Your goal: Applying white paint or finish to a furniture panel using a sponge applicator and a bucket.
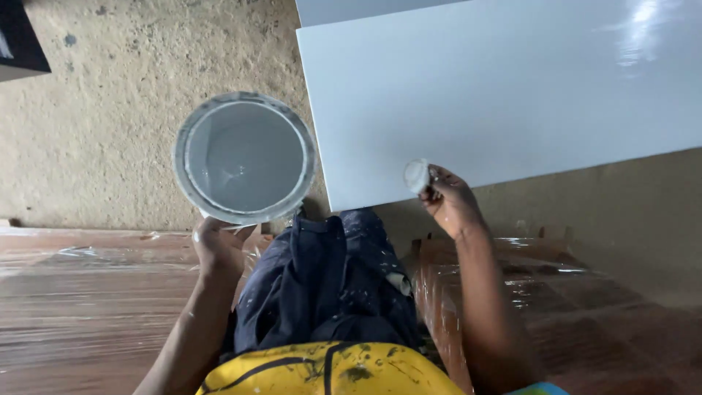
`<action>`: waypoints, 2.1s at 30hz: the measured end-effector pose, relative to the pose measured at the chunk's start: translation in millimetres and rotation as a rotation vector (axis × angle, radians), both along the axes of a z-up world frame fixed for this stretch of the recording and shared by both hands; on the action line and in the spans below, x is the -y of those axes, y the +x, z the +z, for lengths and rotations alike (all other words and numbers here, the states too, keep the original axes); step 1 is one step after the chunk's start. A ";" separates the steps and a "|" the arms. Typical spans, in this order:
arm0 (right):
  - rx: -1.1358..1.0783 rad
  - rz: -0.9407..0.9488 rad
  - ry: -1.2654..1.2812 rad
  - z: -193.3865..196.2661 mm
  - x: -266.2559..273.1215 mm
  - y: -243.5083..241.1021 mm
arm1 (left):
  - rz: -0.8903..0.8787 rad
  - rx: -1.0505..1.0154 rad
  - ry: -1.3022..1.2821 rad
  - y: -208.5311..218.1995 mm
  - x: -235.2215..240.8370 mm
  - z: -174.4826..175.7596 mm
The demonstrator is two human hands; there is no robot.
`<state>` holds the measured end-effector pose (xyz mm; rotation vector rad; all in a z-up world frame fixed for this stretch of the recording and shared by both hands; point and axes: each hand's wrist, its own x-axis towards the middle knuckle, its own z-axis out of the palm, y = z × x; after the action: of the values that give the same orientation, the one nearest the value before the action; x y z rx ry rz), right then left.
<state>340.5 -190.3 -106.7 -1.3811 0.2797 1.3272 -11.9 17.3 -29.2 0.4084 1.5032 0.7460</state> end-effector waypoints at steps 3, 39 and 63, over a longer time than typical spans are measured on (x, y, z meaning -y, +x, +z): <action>-0.012 -0.023 0.070 -34.9 -10.2 -7.5 | 0.107 0.034 -0.024 24.6 5.4 14.5; 1.501 0.562 -0.450 -73.8 -65.5 -96.6 | -0.385 -0.018 0.080 78.6 -66.0 -6.4; 1.272 0.574 -0.398 -56.0 -90.8 -139.3 | -0.470 -0.078 0.152 121.3 -90.6 -0.1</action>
<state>201.2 -99.5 -162.7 -2.4722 -0.8012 0.5690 109.4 107.9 -29.3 0.8794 1.3534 0.4740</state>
